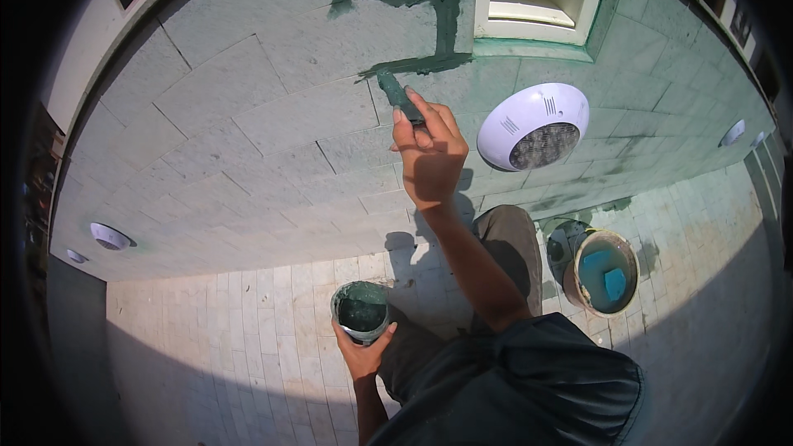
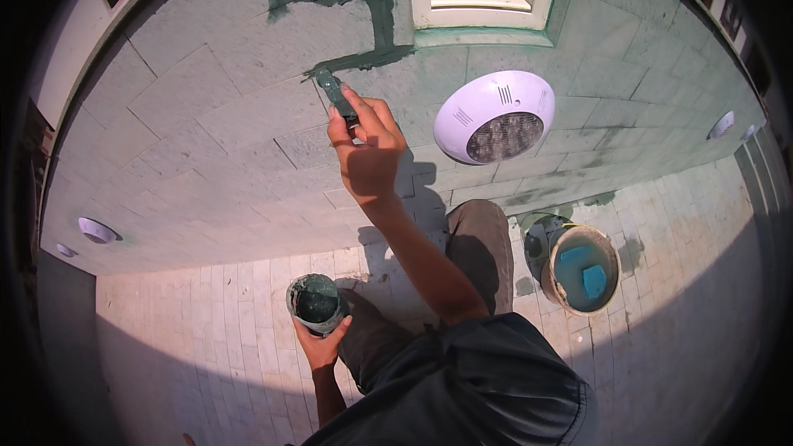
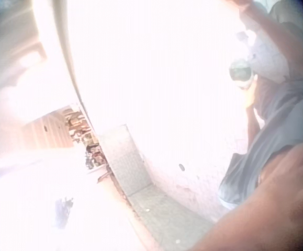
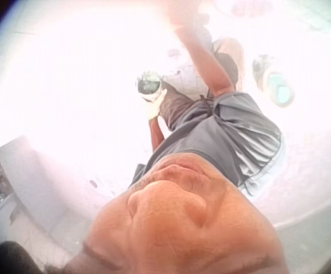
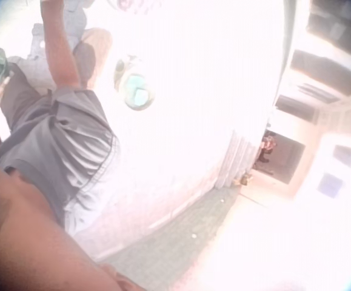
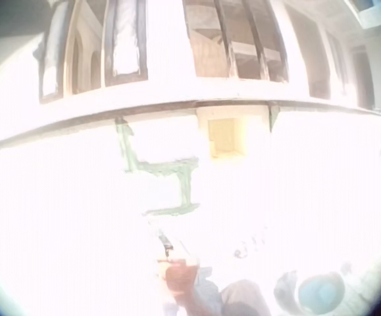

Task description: The person wipes a stone-tiled wall with a sponge, mixes a green paste in a container using a spatula, and applies the paste to the tile joints.

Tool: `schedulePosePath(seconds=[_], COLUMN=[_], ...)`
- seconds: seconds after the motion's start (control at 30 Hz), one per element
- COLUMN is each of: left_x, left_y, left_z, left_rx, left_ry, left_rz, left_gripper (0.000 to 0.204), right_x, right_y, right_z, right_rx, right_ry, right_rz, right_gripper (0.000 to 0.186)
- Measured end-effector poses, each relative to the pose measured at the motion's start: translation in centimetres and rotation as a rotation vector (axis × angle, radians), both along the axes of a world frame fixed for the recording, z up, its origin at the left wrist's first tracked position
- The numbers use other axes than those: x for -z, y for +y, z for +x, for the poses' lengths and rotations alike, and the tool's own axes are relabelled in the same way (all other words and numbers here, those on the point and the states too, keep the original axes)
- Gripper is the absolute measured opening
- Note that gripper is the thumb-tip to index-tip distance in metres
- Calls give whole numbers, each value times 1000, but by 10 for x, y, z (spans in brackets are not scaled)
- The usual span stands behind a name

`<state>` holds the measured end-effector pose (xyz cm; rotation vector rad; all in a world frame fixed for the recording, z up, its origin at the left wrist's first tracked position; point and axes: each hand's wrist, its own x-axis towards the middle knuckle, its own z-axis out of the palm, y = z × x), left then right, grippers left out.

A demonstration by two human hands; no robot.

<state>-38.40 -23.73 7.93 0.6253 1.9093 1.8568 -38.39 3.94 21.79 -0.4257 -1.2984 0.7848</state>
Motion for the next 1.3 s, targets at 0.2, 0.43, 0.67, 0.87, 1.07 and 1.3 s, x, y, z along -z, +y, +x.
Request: schedulePosePath(seconds=[0.2, 0.43, 0.67, 0.87, 1.07, 1.3], left_x=[6, 9, 17, 16, 11, 10], left_y=[0, 7, 3, 1, 3, 4], left_z=[-5, -4, -4, -3, -4, -1], left_rx=[-3, 11, 34, 31, 33, 32], left_ry=[-12, 31, 8, -28, 27, -1], left_rz=[-25, 11, 7, 19, 25, 36], left_gripper=[86, 87, 84, 84, 84, 85], right_x=[3, 9, -6, -8, -1, 3], right_y=[12, 20, -1, 10, 26, 14], right_z=[36, 17, 11, 34, 21, -29], right_rx=[217, 233, -212, 160, 440, 335], right_ry=[38, -44, 97, 172, -23, -88], right_rz=[-81, 92, -169, -155, 116, 258], right_gripper=[29, 31, 33, 31, 34, 39])
